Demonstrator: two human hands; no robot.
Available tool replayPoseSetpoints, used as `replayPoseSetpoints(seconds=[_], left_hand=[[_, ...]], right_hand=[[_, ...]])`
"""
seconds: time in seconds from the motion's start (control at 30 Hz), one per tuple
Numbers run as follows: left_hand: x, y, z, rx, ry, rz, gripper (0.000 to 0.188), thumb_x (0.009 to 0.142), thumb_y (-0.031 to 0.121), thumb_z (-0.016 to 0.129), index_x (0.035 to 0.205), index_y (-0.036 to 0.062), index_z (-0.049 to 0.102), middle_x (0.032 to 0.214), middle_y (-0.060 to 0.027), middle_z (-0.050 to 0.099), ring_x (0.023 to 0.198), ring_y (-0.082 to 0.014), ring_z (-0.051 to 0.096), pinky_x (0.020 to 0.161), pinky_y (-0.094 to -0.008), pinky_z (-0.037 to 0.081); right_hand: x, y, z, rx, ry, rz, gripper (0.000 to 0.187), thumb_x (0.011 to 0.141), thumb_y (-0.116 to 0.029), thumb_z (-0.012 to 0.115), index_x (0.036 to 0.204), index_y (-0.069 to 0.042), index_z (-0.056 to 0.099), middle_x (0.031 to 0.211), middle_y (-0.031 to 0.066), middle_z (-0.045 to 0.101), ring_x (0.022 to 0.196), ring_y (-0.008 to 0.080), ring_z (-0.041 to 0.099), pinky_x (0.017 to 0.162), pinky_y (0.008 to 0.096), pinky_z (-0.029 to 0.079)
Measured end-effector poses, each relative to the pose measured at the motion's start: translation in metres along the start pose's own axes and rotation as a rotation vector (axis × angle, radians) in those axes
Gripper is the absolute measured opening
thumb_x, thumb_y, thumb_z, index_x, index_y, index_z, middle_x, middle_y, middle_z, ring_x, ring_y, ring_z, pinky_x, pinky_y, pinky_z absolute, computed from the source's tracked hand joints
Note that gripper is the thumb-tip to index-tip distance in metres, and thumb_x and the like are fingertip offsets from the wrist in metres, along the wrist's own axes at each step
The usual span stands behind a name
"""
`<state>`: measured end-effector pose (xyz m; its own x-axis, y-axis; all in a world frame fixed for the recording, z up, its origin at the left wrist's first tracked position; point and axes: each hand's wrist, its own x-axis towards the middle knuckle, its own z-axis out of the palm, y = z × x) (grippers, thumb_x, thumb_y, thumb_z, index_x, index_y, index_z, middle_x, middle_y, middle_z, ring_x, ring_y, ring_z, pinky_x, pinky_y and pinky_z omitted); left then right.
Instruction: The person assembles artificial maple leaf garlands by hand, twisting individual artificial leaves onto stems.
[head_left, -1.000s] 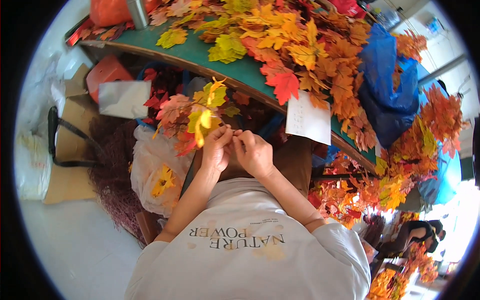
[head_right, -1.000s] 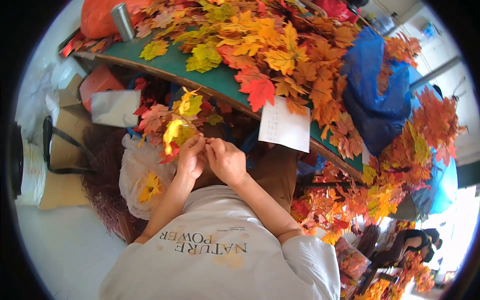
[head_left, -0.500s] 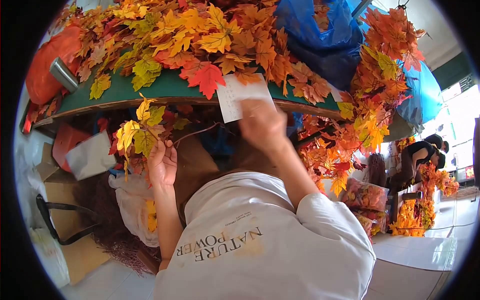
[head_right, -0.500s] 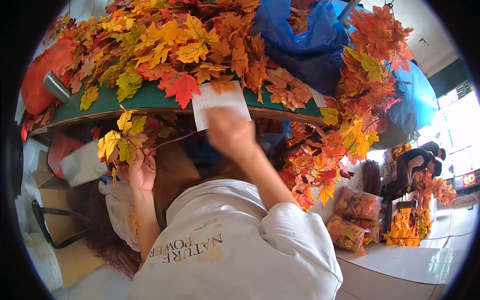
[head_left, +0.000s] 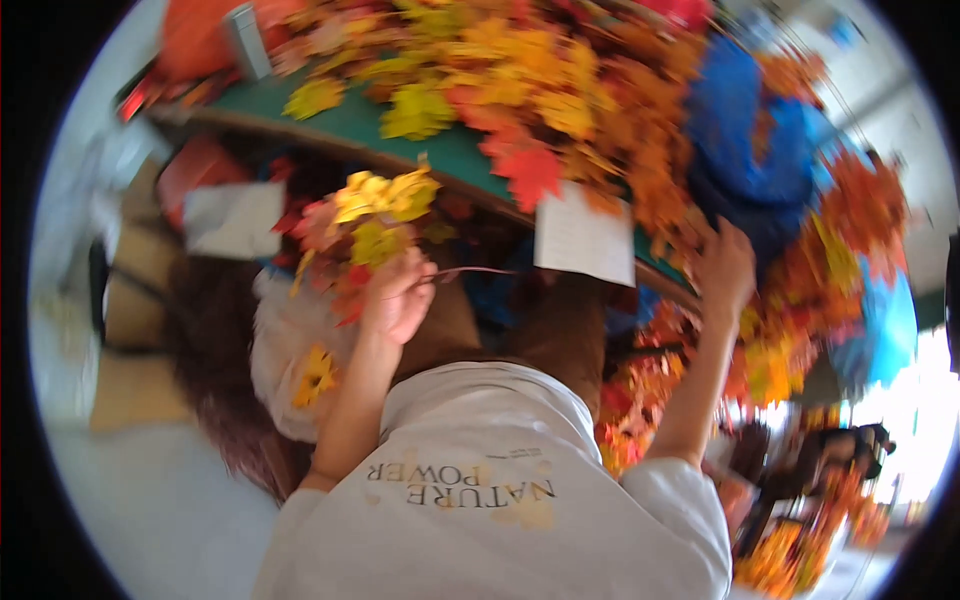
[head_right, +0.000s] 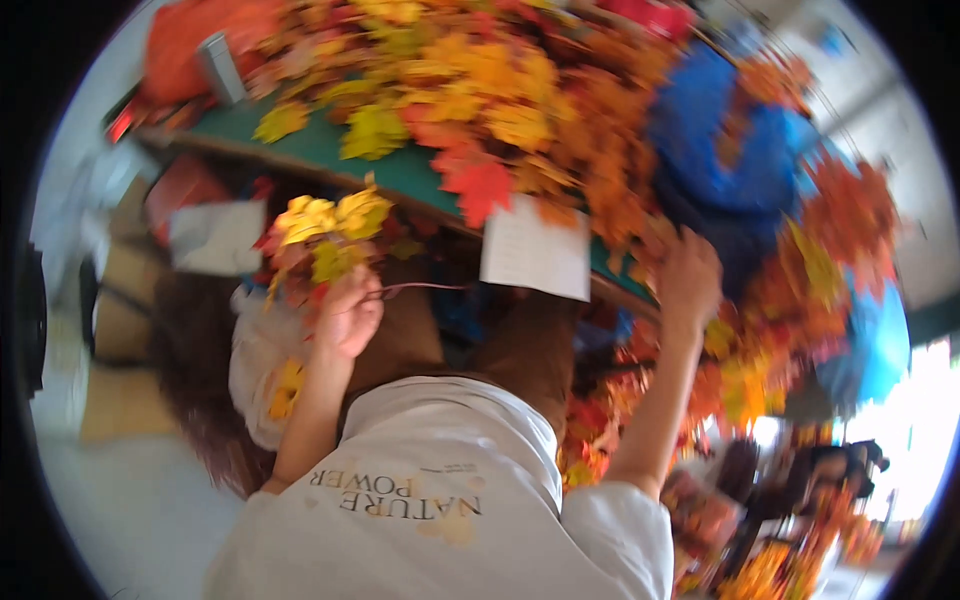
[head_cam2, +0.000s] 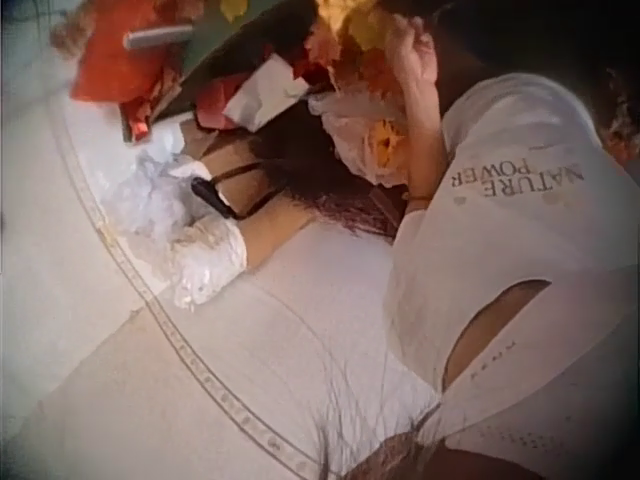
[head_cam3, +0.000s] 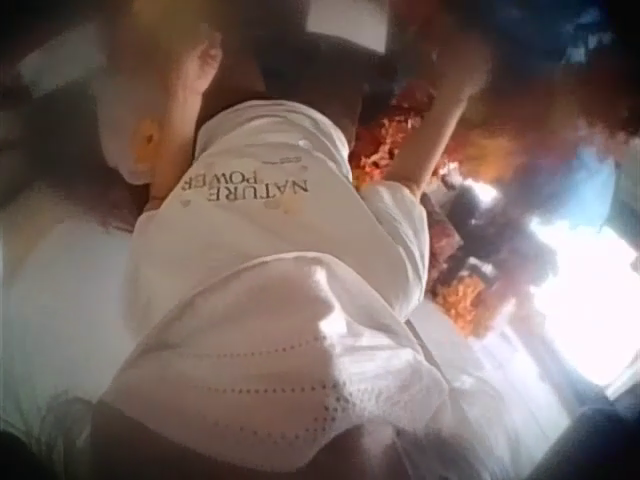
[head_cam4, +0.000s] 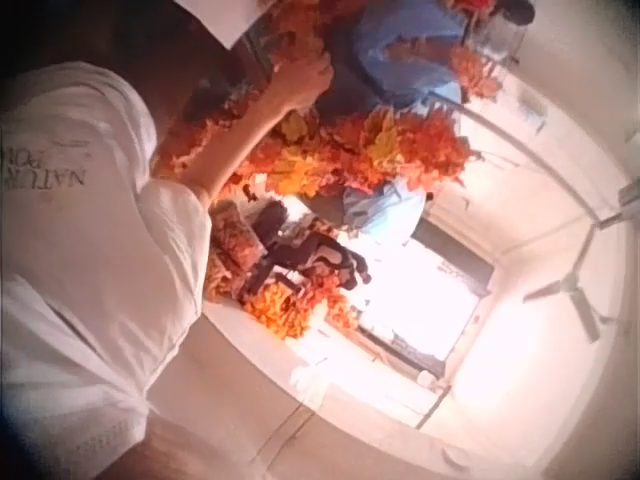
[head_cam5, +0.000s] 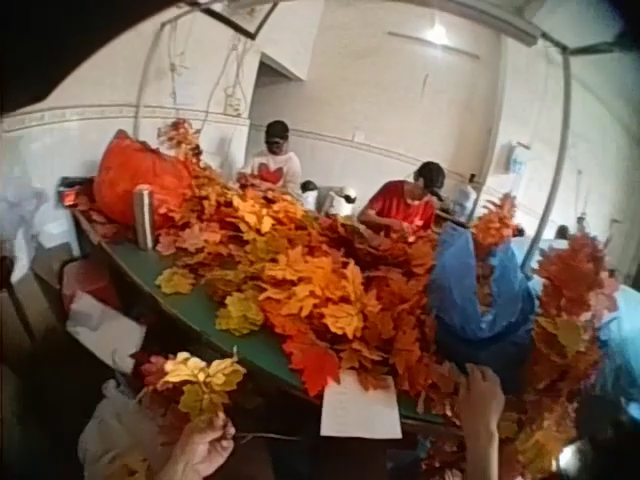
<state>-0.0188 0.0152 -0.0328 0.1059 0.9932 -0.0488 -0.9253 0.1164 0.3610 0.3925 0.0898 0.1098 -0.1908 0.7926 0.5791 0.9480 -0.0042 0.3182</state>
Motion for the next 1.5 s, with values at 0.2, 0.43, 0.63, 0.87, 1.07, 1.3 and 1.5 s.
replayPoseSetpoints(seconds=[0.2,0.43,0.63,0.87,1.07,1.3,1.5], left_hand=[[-0.008,0.004,0.022,0.079,0.107,0.06,0.004,0.087,0.015,0.062,0.086,0.0113,0.061,0.08,0.0023,0.061,0.081,-0.0091,0.061,0.061,-0.0183,0.048],[-0.004,0.007,0.023,0.059,0.103,0.038,0.003,0.088,0.014,0.061,0.089,0.0106,0.061,0.082,0.002,0.062,0.082,-0.0095,0.062,0.062,-0.0183,0.048],[-0.002,0.015,0.016,-0.002,0.042,0.078,0.004,0.088,0.012,0.06,0.091,0.0096,0.06,0.084,0.0001,0.062,0.083,-0.0095,0.062,0.062,-0.0183,0.048],[-0.002,0.01,0.006,-0.006,0.06,0.061,0.007,0.088,0.013,0.059,0.095,0.0102,0.059,0.085,0.0005,0.062,0.083,-0.0077,0.06,0.06,-0.0182,0.046],[-0.002,0.0,0.007,0.044,0.109,0.016,0.008,0.088,0.013,0.06,0.095,0.0106,0.06,0.086,0.0019,0.061,0.083,-0.008,0.061,0.06,-0.0179,0.045],[-0.003,-0.001,0.001,0.043,0.125,0.013,0.007,0.088,0.013,0.061,0.094,0.0105,0.061,0.086,0.0023,0.062,0.082,-0.0085,0.062,0.059,-0.0175,0.045],[-0.002,-0.001,0.001,0.025,0.118,0.009,0.008,0.087,0.012,0.062,0.094,0.01,0.061,0.087,0.0011,0.063,0.083,-0.0094,0.062,0.059,-0.0177,0.046]], right_hand=[[0.046,-0.092,-0.05,0.4,0.269,-0.111,0.016,0.086,-0.013,0.059,0.098,-0.005,0.065,0.097,0.0095,0.065,0.089,0.0276,0.062,0.077,0.0354,0.05],[0.121,-0.195,-0.046,0.698,0.162,-0.473,0.012,0.083,-0.007,0.06,0.093,-0.005,0.065,0.091,0.0139,0.064,0.083,0.0303,0.062,0.069,0.0345,0.05],[0.155,-0.184,-0.015,0.793,0.222,-0.327,0.012,0.082,-0.007,0.057,0.093,-0.004,0.062,0.083,0.0165,0.063,0.078,0.0352,0.06,0.066,0.0399,0.049],[0.132,-0.138,0.0,0.859,0.113,-0.244,0.016,0.08,-0.001,0.055,0.094,-0.002,0.062,0.086,0.015,0.063,0.08,0.0319,0.061,0.071,0.0374,0.05],[0.127,-0.148,0.014,0.477,0.147,-0.743,0.034,0.069,0.002,0.058,0.1,-0.008,0.064,0.102,0.0078,0.058,0.098,0.0264,0.055,0.075,0.0352,0.05],[0.138,-0.164,0.034,0.582,0.145,-0.713,0.034,0.068,0.003,0.06,0.099,-0.008,0.064,0.102,0.0049,0.058,0.099,0.0248,0.055,0.079,0.0357,0.05],[0.154,-0.178,0.036,0.259,0.182,-0.965,0.025,0.07,-0.008,0.058,0.094,-0.009,0.065,0.097,0.0021,0.059,0.093,0.02,0.055,0.079,0.0316,0.048]])
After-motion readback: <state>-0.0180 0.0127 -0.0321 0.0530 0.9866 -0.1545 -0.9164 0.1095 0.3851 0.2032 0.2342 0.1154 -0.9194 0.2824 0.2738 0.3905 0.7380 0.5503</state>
